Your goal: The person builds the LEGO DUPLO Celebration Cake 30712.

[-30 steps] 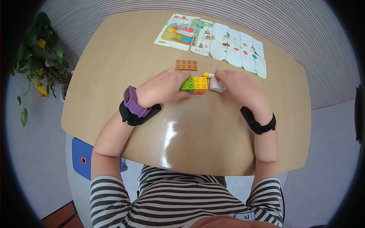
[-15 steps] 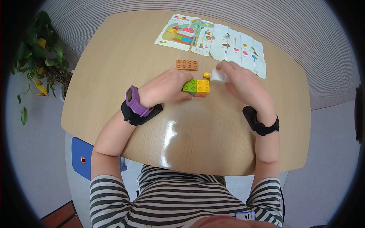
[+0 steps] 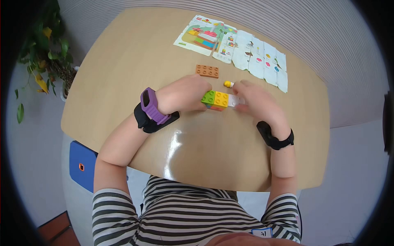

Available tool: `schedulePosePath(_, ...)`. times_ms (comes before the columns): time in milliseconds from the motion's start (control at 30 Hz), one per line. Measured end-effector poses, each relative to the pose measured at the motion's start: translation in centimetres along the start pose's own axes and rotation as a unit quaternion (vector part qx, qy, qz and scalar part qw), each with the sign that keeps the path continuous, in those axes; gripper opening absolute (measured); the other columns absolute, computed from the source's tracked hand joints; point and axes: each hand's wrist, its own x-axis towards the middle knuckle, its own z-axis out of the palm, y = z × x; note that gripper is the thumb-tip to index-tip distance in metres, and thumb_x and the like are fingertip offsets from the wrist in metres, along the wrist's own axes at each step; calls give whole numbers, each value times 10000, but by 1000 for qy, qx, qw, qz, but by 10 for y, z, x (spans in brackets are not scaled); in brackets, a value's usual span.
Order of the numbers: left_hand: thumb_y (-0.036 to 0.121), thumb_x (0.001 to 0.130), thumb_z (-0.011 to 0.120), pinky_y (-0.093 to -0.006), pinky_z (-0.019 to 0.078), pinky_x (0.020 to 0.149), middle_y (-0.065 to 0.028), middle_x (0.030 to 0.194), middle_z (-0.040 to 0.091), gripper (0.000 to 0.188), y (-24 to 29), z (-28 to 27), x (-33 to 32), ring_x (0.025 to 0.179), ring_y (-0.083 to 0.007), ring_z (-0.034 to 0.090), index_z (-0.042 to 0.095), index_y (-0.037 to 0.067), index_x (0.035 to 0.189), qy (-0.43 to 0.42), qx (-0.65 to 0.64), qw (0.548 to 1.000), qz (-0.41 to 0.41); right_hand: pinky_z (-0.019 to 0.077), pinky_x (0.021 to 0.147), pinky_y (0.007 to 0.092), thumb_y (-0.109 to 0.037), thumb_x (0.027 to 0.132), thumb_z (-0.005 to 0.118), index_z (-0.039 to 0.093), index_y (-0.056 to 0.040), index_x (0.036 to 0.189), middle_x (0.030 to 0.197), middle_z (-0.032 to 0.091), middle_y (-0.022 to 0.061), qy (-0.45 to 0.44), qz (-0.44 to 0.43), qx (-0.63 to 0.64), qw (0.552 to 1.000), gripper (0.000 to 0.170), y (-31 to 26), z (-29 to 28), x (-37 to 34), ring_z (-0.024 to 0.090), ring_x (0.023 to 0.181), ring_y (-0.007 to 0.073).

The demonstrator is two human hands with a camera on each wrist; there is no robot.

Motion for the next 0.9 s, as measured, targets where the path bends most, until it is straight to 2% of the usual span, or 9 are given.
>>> schedulePosePath(133,192,698,721,-422,481,716,-203,753,612,273,-5,7,1,761,-358,606,613,-27,820,35,12,999,21,489,795,396,-48,729,712,540,-71,1010,968,588,102,68,26,48,996,330,6,-14,23,587,905,317)
schedulePosePath(167,192,698,721,-422,483,716,-204,749,613,271,-5,7,0,759,-358,608,614,-27,817,33,11,999,21,484,819,390,-47,737,707,544,-65,995,974,589,103,60,25,56,996,307,2,-15,32,581,938,311)
schedulePosePath(267,192,698,722,-422,488,716,-205,737,615,267,-3,5,1,750,-358,613,617,-27,809,31,11,999,23,476,810,393,-42,742,692,541,-52,962,968,597,109,89,-82,72,990,267,7,6,61,576,941,314)
schedulePosePath(367,192,702,724,-421,491,714,-205,727,617,265,-4,6,0,743,-356,617,619,-29,805,35,9,999,20,474,796,395,-13,737,661,536,-41,947,955,603,118,-7,-50,30,998,245,6,19,90,576,931,324)
schedulePosePath(467,194,706,725,-421,492,715,-207,727,619,269,-4,8,1,743,-355,617,624,-33,809,38,11,999,18,487,778,416,-31,767,580,550,-24,938,957,613,151,-6,-35,17,999,173,2,17,96,591,925,335)
schedulePosePath(567,197,711,726,-420,493,719,-209,731,620,275,-3,8,3,745,-356,617,630,-36,821,35,20,999,18,477,787,394,-17,743,614,538,-35,936,947,605,130,-43,-3,26,999,208,3,11,94,574,935,321)
schedulePosePath(667,195,710,728,-416,493,725,-210,740,622,279,-3,9,2,749,-358,617,633,-37,832,49,18,998,21,476,776,399,-40,754,612,540,-34,919,929,598,133,0,-58,16,998,181,10,15,91,578,910,320)
schedulePosePath(767,190,706,732,-412,492,730,-212,752,624,278,-2,10,2,754,-360,616,632,-33,837,55,-1,998,27,491,792,421,-50,787,571,544,-21,960,987,600,166,-22,-53,-16,998,178,3,14,94,587,946,335)
schedulePosePath(900,187,700,736,-412,492,734,-214,758,621,281,-3,9,3,761,-363,613,628,-31,840,49,-11,999,19,491,808,422,-69,790,573,541,-22,970,991,596,164,-21,-42,-39,998,189,5,21,100,586,949,338)
